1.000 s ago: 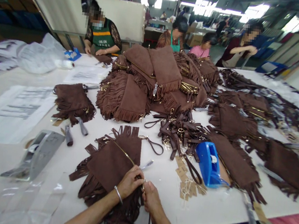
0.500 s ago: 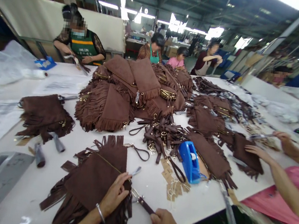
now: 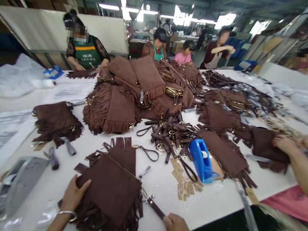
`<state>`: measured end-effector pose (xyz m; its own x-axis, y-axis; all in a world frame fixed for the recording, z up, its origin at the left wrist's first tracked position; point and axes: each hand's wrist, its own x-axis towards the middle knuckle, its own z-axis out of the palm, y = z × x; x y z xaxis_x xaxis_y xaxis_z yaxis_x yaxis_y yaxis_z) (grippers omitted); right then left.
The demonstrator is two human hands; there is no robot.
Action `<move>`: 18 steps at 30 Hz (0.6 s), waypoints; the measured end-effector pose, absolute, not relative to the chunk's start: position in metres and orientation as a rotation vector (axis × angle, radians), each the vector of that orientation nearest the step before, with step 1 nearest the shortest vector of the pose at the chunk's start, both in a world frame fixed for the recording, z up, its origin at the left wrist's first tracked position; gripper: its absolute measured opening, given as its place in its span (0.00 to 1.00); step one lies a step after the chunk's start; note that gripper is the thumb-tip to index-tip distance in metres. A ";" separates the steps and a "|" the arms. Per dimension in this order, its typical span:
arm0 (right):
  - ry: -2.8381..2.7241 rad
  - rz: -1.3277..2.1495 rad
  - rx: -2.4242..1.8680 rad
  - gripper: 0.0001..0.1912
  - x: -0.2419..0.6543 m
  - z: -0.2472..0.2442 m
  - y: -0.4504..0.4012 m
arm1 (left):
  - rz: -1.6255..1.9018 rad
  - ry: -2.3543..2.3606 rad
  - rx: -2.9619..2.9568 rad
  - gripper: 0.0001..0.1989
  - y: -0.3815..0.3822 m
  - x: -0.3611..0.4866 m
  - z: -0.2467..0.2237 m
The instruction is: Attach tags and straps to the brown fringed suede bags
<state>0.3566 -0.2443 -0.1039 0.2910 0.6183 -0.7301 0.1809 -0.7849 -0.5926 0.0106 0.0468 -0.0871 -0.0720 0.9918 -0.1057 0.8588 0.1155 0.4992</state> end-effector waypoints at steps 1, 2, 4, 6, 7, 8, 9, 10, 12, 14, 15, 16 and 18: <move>-0.723 1.547 -2.149 0.20 0.354 -0.104 -0.245 | 0.405 1.963 1.758 0.36 0.048 0.007 -0.087; -0.730 1.602 -2.123 0.20 0.352 -0.105 -0.246 | 0.390 1.940 1.752 0.36 0.049 0.007 -0.085; -0.737 1.705 -2.065 0.21 0.348 -0.105 -0.247 | 0.392 1.903 1.783 0.33 0.053 0.010 -0.081; -0.729 1.770 -2.013 0.22 0.345 -0.104 -0.248 | 0.415 1.887 1.817 0.30 0.061 0.017 -0.076; -0.720 1.787 -1.991 0.22 0.344 -0.102 -0.248 | 0.428 1.877 1.835 0.29 0.066 0.020 -0.073; -0.711 1.800 -1.968 0.22 0.344 -0.100 -0.248 | 0.437 1.864 1.858 0.27 0.072 0.023 -0.069; -0.702 1.810 -1.945 0.23 0.345 -0.098 -0.248 | 0.446 1.850 1.887 0.27 0.078 0.025 -0.065; -0.691 1.819 -1.920 0.23 0.346 -0.095 -0.248 | 0.452 1.839 1.923 0.26 0.083 0.027 -0.061; -0.680 1.821 -1.866 0.23 0.349 -0.088 -0.248 | 0.460 1.838 2.003 0.25 0.092 0.032 -0.051; -0.693 1.803 -1.857 0.23 0.353 -0.082 -0.249 | 0.470 1.874 2.081 0.25 0.097 0.039 -0.040; -0.718 1.781 -1.899 0.23 0.356 -0.080 -0.249 | 0.482 1.895 2.149 0.25 0.097 0.045 -0.034; -0.751 1.746 -1.964 0.23 0.360 -0.079 -0.248 | 0.492 1.888 2.243 0.26 0.095 0.052 -0.029; -0.829 1.630 -2.125 0.20 0.369 -0.078 -0.247 | 0.478 1.720 2.479 0.25 0.083 0.073 -0.021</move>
